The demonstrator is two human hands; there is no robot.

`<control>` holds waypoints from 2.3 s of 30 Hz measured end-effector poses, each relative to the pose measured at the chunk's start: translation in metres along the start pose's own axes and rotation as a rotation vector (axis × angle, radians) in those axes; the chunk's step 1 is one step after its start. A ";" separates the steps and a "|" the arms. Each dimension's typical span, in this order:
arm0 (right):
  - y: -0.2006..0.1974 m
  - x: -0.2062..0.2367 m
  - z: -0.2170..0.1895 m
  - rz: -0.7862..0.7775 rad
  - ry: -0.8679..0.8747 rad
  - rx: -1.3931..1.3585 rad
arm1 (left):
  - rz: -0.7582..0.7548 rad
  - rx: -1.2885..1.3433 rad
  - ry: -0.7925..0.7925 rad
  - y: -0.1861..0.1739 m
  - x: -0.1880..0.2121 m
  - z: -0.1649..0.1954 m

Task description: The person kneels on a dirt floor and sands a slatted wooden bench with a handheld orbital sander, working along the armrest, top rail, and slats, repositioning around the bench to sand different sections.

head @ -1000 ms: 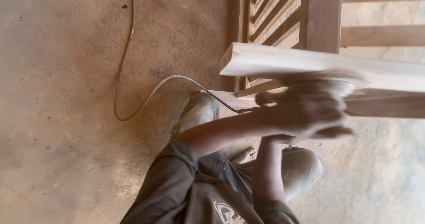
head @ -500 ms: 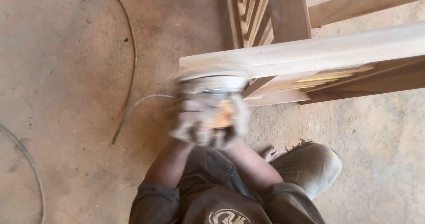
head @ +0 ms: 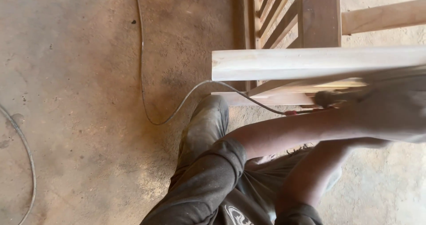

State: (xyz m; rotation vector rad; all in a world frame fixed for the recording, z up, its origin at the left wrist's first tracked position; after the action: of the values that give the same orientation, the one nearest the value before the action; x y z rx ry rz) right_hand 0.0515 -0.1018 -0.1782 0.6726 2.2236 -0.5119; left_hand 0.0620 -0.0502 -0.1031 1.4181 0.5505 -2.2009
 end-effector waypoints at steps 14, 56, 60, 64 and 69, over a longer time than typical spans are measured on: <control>0.031 0.151 -0.140 -0.294 -0.237 -0.588 | 0.238 -0.231 0.003 -0.258 0.091 -0.006; 0.036 0.120 -0.161 -0.390 -0.257 -0.844 | 0.301 -0.261 0.059 -0.263 0.061 0.004; 0.043 0.122 -0.178 -0.431 -0.308 -0.913 | 0.309 -0.243 0.041 -0.281 0.055 0.012; 0.038 0.112 -0.161 -0.276 -0.273 -0.804 | 0.262 -0.245 0.081 -0.259 0.037 0.010; 0.022 0.078 -0.105 -0.034 -0.190 -0.481 | 0.170 -0.162 0.107 -0.174 0.020 -0.002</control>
State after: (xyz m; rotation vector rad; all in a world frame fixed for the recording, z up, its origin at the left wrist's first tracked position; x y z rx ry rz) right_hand -0.0377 -0.0041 -0.1727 0.3191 2.0685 -0.0428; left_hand -0.0445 0.0893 -0.1079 1.4468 0.6076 -1.9125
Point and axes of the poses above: each hand's wrist, its own x-axis away from the middle knuckle, its own y-axis out of the palm, z = x × y, the point moved 4 cm from there along -x, towards the middle knuckle, and after that the axes turned 6 degrees about z, right-handed, at the moved point
